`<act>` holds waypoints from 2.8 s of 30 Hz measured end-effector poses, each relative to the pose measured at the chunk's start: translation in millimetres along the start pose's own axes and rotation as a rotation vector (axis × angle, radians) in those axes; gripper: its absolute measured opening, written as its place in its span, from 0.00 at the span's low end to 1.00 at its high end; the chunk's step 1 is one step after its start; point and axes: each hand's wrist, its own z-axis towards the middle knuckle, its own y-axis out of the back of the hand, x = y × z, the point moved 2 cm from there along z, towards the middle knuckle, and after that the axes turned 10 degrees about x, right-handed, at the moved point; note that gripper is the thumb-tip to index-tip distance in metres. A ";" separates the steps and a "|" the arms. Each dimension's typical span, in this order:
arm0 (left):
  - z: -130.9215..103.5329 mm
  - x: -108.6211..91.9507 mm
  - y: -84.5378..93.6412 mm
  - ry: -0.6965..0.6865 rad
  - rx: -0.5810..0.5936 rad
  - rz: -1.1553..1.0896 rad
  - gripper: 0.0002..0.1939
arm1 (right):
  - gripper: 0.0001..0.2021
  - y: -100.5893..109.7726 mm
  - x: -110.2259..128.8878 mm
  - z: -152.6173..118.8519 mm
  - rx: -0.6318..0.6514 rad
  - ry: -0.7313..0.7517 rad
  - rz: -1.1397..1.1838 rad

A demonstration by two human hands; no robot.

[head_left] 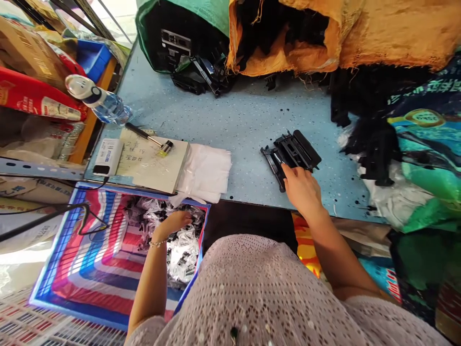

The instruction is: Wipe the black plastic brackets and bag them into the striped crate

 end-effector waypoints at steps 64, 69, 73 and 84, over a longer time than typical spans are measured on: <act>31.3 -119.1 -20.8 -0.421 -0.522 0.174 0.38 | 0.21 -34.6 124.9 5.4 0.415 0.139 1.708; 32.7 -145.7 -41.4 -0.691 -0.096 0.266 0.38 | 0.27 -38.6 123.2 7.3 0.270 0.121 1.665; 17.5 -164.2 -20.7 -0.640 -0.150 0.223 0.32 | 0.10 -28.8 128.4 -6.6 0.287 0.306 1.565; -47.5 12.0 52.3 0.313 0.251 0.116 0.10 | 0.20 19.4 -14.8 23.0 -0.203 -0.136 0.365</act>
